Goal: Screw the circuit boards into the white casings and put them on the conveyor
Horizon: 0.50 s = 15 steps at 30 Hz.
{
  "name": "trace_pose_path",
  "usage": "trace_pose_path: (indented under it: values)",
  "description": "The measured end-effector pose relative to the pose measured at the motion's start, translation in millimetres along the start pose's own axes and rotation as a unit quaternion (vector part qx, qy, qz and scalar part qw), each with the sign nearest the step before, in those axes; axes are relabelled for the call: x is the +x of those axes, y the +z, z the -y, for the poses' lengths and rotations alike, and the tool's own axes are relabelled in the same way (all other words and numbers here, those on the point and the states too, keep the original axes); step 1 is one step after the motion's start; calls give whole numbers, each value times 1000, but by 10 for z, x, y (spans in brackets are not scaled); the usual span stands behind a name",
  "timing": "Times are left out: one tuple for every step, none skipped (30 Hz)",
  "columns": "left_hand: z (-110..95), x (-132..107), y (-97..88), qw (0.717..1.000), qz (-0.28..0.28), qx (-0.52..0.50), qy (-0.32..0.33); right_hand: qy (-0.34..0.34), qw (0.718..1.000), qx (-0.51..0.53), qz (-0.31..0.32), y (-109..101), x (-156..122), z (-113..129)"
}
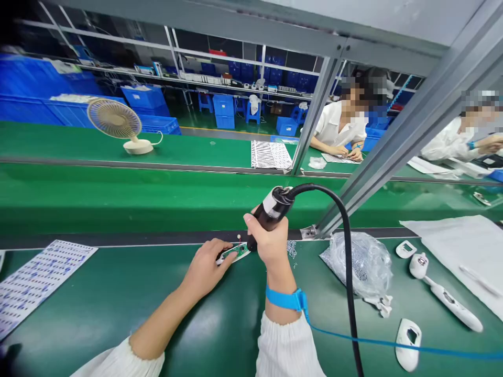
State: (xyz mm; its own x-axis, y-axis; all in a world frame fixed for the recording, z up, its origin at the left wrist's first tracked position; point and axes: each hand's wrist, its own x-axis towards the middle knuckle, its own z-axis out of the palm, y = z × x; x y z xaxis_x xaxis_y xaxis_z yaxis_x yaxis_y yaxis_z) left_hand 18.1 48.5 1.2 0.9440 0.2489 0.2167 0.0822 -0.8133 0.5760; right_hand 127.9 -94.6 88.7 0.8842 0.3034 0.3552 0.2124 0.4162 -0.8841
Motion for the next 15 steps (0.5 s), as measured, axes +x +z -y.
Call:
trace_pose_path:
  values:
    - [4,0,10,1000,-1,7,19,-1,1000,-12,-2,27,-8,-13]
    - [6,-1,25,999,1,10,34,-5,1000,-22,-7,48,-16,-24]
    - [7,-1,42,999,4,12,44,-11,999,-32,-14,65,-21,-32]
    - [7,-1,59,999,8,10,52,-15,999,-42,-18,79,-26,-37]
    - [8,0,75,998,13,6,59,-18,998,-50,-22,92,-29,-41]
    - [9,1,88,998,16,-2,65,-18,998,-54,-26,105,-32,-42]
    - [10,2,97,997,19,-11,71,-17,998,-55,-29,118,-34,-42]
    - [11,2,104,997,21,-21,74,-15,998,-53,-29,131,-36,-41]
    - [10,2,109,996,23,-30,76,-14,998,-51,-28,143,-38,-40]
    - [9,2,112,996,24,-37,76,-14,998,-49,-26,154,-40,-38]
    - [8,1,114,996,23,-43,75,-13,998,-49,-23,162,-43,-37]
    - [6,0,116,996,23,-47,74,-12,998,-50,-20,167,-46,-37]
    - [5,-1,118,996,21,-49,73,-11,998,-51,-18,168,-49,-38]
    - [6,-1,122,996,20,-51,72,-9,999,-51,-17,167,-51,-42]
    - [7,-1,126,996,18,-53,72,-7,999,-51,-16,164,-53,-46]
